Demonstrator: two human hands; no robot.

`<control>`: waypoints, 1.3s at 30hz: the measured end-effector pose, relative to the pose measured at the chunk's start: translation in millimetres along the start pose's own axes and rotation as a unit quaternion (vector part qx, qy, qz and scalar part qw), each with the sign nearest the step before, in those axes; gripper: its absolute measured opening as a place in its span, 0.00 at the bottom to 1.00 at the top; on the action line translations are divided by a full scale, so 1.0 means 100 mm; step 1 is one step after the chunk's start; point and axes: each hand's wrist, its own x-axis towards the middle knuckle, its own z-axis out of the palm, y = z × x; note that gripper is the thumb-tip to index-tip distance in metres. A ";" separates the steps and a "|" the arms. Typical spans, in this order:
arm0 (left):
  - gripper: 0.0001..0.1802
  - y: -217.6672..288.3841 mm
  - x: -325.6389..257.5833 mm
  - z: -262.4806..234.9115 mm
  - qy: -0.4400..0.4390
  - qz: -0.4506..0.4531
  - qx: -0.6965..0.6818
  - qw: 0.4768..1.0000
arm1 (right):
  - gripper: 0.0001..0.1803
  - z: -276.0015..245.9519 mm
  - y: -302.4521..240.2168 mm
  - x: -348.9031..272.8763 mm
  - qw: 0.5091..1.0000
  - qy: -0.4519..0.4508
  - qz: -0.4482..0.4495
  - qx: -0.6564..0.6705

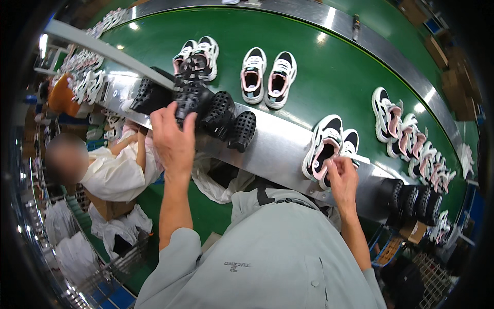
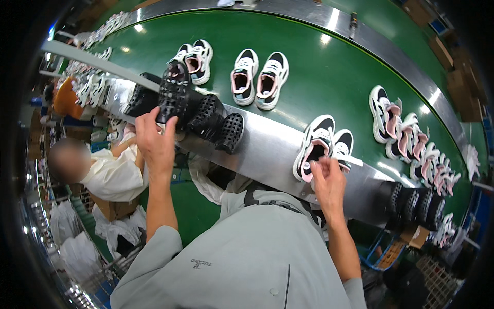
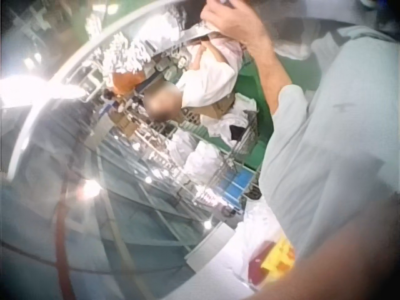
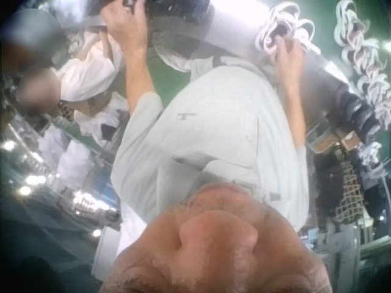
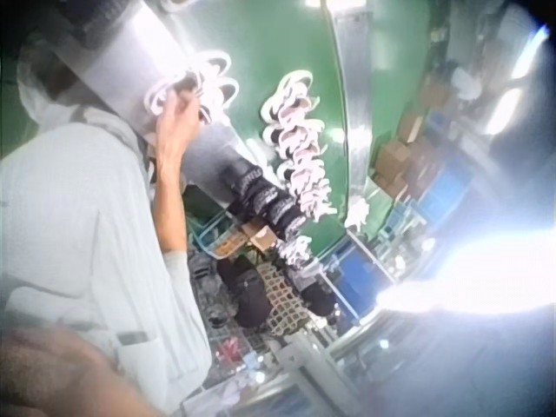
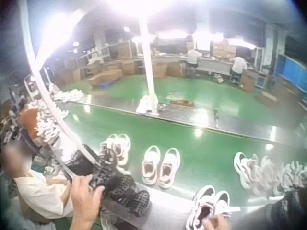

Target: The person collects shoes and shoe soles from various bins and bags, organizes them into pairs, and places them onto a conveyor belt table.

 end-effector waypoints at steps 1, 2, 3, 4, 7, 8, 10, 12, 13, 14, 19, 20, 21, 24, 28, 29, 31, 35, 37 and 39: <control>0.22 0.25 -0.04 -0.05 -0.001 0.039 -0.035 0.999 | 0.20 0.09 -0.09 0.06 0.989 -0.049 0.027 0.138; 0.23 0.49 -0.10 0.06 -0.005 0.092 -0.073 0.993 | 0.28 0.19 -0.28 0.08 0.963 -0.074 0.058 0.251; 0.23 0.73 -0.19 0.16 -0.035 0.158 -0.113 0.980 | 0.34 0.34 -0.31 0.11 0.942 -0.101 0.032 0.318; 0.24 0.96 -0.32 0.23 -0.094 0.189 -0.159 0.964 | 0.38 0.44 -0.45 0.13 0.915 -0.138 0.074 0.371; 0.28 1.21 -0.59 0.47 -0.259 0.293 -0.336 0.857 | 0.22 0.42 -0.54 0.09 0.823 -0.161 0.156 0.522; 0.31 1.19 -0.56 0.54 -0.294 0.309 -0.377 0.822 | 0.17 0.31 -0.49 0.08 0.813 -0.154 0.186 0.530; 0.38 1.22 -0.49 0.66 -0.328 0.149 -0.398 0.844 | 0.16 0.07 -0.23 0.00 0.843 -0.177 0.242 0.447; 0.34 1.47 -0.57 0.98 -0.373 -0.052 -0.576 0.726 | 0.19 0.03 -0.15 -0.09 0.809 -0.253 0.260 0.463; 0.29 1.57 -0.54 1.09 -0.458 -0.048 -0.568 0.683 | 0.22 0.01 -0.25 -0.15 0.804 -0.260 0.259 0.467; 0.23 1.64 -0.53 1.17 -0.538 -0.045 -0.553 0.635 | 0.28 0.05 -0.17 -0.19 0.809 -0.252 0.248 0.470; 0.06 1.70 -0.76 1.58 -0.500 -0.188 -0.549 0.643 | 0.43 -0.44 -0.43 -0.39 0.977 -0.083 0.052 -0.191; 0.06 1.75 -0.84 1.62 -0.508 -0.186 -0.545 0.640 | 0.41 -0.48 -0.44 -0.41 0.964 -0.120 0.077 -0.225; 0.07 1.80 -0.91 1.65 -0.512 -0.201 -0.549 0.630 | 0.41 -0.44 -0.35 -0.47 0.965 -0.117 0.084 -0.221; 0.08 1.98 -0.95 1.72 -0.514 -0.183 -0.533 0.647 | 0.35 -0.37 -0.09 -0.54 0.965 -0.011 -0.066 -0.253; 0.15 2.04 -1.03 1.82 -0.426 -0.056 -0.437 0.790 | 0.26 -0.45 0.08 -0.50 0.980 -0.009 -0.034 -0.198; 0.16 2.07 -0.99 1.82 -0.321 0.084 -0.355 0.874 | 0.26 -0.50 0.14 -0.49 0.972 -0.015 -0.037 -0.231; 0.17 2.02 -0.93 2.01 -0.209 0.273 -0.276 0.898 | 0.22 -0.51 0.23 -0.42 0.960 -0.016 -0.051 -0.273; 0.11 1.93 -0.93 2.38 -0.395 0.337 -0.277 0.808 | 0.19 -0.34 0.36 -0.15 0.938 -0.005 -0.091 -0.334; 0.12 1.94 -0.84 2.35 -0.425 0.318 -0.298 0.793 | 0.19 -0.17 0.40 -0.02 0.935 0.010 -0.082 -0.345; 0.12 1.94 -0.84 2.30 -0.460 0.295 -0.320 0.774 | 0.21 0.10 0.60 0.10 0.929 0.042 -0.085 -0.357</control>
